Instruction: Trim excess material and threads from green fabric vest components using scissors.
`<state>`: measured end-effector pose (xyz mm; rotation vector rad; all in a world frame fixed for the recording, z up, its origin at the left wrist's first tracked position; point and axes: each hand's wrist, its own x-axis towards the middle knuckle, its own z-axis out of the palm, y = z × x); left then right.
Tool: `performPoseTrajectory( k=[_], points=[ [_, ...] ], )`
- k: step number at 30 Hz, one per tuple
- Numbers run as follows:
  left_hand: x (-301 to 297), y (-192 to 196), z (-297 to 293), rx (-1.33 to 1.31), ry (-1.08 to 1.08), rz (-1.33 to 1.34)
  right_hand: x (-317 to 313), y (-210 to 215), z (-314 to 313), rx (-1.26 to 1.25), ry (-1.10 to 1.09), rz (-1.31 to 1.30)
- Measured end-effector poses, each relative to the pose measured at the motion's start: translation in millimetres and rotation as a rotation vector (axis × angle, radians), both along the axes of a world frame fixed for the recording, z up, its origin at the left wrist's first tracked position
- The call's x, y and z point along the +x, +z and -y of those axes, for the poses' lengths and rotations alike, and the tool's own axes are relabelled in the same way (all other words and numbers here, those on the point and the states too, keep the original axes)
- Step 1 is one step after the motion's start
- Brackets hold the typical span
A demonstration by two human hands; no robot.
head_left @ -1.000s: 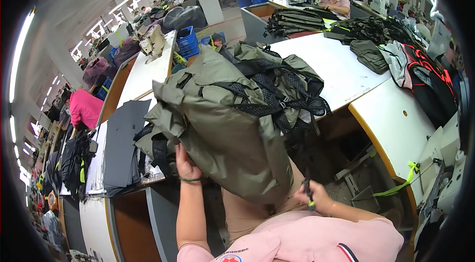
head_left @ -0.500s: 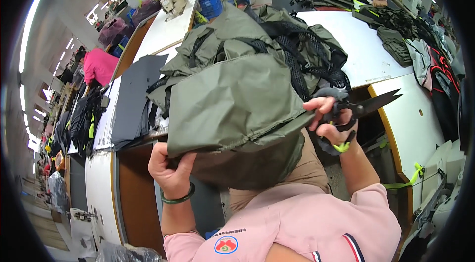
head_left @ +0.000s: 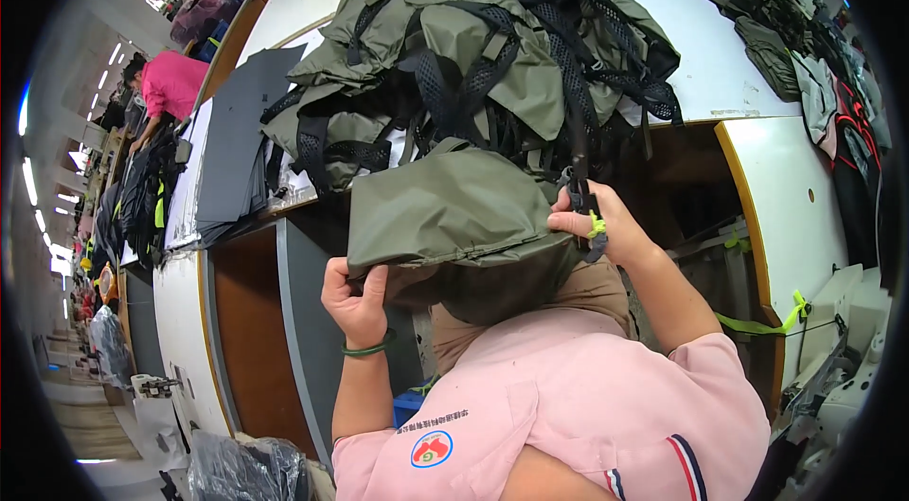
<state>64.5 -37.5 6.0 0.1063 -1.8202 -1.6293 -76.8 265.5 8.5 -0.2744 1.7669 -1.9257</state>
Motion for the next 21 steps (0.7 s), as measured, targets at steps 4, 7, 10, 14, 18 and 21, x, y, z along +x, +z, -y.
performPoseTrajectory(
  k=[4, 7, 10, 14, 18, 21],
  points=[
    [-13, -9, 13, -0.261, 0.144, 0.209, 4, -2, 1, -0.107, 0.011, 0.036],
    [-30, 8, 9, -0.763, 0.446, 0.103, 4, 10, 6, -0.152, -0.067, 0.043],
    [-30, 29, -15, -0.979, 0.102, -0.139, -1, 23, 8, -0.094, -0.053, 0.008],
    [-49, 43, -43, -1.093, -0.121, -0.082, -4, 23, 8, -0.152, -0.051, -0.013],
    [-75, 35, -33, -0.913, -0.357, 0.037, -10, 25, 12, -0.137, -0.096, 0.014],
    [-82, 38, -30, -0.535, -0.547, 0.254, -19, 22, 2, 0.079, -0.149, -0.196]
  ],
)
